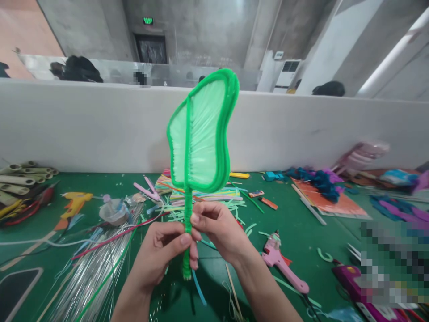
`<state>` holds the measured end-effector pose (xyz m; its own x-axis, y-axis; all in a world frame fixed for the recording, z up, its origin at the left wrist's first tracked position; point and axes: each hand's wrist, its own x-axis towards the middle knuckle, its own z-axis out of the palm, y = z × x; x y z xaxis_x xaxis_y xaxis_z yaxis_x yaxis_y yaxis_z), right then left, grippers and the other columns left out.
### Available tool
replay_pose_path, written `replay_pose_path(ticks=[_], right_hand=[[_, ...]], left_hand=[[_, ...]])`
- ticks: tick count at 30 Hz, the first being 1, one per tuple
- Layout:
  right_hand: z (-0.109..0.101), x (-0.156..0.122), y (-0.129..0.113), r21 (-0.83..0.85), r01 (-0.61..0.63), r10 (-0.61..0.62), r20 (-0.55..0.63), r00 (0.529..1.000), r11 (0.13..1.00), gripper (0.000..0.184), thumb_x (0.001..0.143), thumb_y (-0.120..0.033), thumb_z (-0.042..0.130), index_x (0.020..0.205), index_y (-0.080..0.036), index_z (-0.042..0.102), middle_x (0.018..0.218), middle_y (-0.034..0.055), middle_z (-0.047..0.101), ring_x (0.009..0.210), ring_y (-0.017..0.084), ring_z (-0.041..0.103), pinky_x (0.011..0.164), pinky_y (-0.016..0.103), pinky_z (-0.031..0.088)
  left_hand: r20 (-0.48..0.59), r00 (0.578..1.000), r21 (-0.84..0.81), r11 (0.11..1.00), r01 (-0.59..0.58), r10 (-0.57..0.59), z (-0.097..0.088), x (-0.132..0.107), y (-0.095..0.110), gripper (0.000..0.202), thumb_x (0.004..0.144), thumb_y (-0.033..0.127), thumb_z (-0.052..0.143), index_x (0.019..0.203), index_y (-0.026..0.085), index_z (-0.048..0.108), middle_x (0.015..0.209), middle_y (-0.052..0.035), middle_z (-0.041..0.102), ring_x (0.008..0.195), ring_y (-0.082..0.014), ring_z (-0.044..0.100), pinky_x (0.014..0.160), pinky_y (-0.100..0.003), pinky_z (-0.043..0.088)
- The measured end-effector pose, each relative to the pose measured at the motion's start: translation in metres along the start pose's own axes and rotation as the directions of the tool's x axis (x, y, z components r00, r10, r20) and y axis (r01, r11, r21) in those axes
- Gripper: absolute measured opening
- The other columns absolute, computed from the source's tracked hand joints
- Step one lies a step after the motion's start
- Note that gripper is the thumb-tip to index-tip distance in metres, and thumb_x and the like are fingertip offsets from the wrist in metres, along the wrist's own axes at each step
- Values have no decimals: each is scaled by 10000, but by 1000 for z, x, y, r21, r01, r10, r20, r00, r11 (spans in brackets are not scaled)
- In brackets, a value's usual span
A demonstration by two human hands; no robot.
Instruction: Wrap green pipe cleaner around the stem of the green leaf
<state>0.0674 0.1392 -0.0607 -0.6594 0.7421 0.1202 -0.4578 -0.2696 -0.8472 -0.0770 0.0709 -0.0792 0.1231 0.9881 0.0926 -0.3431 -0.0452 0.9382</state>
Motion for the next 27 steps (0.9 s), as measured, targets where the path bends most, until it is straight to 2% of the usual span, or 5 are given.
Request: replay_pose_path(ticks=[6, 10, 14, 18, 27], right_hand=[[-2, 0, 9, 8, -84, 82, 101, 991, 996, 356, 766, -448, 792, 648, -170, 602, 529, -55, 531, 452, 112, 573, 460, 235, 437], [0, 3, 9, -246, 95, -126, -113, 986, 965, 272, 774, -410, 771, 696, -175, 658, 588, -44, 535, 461, 91, 504, 451, 234, 390], [6, 6, 6, -677, 212, -475, -229, 850, 705, 159, 814, -296, 706, 705, -180, 712, 639, -17, 550, 587, 116, 480, 549, 259, 386], [12, 5, 6, -695, 222, -509, -237, 827, 684, 140, 805, -291, 714, 716, -183, 724, 640, -11, 571, 622, 127, 495, 593, 275, 411], [8, 5, 8, -200, 100, -161, -315, 935, 975, 258, 629, -356, 863, 730, -168, 717, 582, -36, 585, 465, 100, 540, 450, 237, 472]], left_hand=[[89, 995, -100, 995, -31, 40, -8, 6, -10, 208, 829, 345, 735, 806, 140, 768, 535, -26, 673, 421, -119, 625, 428, -177, 471], [-71, 993, 236, 969, -80, 99, -1, 9, -7, 215, 883, 358, 667, 854, 157, 737, 698, -48, 743, 593, -161, 706, 585, -230, 557], [-242, 823, 822, 559, -106, 513, 16, 7, -10, 270, 916, 345, 605, 1057, 152, 729, 939, -108, 790, 748, -216, 753, 686, -280, 577], [-72, 634, 988, 142, -60, 770, 28, 5, -13, 247, 925, 253, 567, 1024, 112, 745, 903, -127, 794, 743, -222, 758, 702, -277, 565], [-196, 803, 901, 426, -78, 563, 26, 0, 5, 216, 921, 289, 593, 920, 168, 772, 642, 2, 725, 501, -117, 639, 505, -177, 480]])
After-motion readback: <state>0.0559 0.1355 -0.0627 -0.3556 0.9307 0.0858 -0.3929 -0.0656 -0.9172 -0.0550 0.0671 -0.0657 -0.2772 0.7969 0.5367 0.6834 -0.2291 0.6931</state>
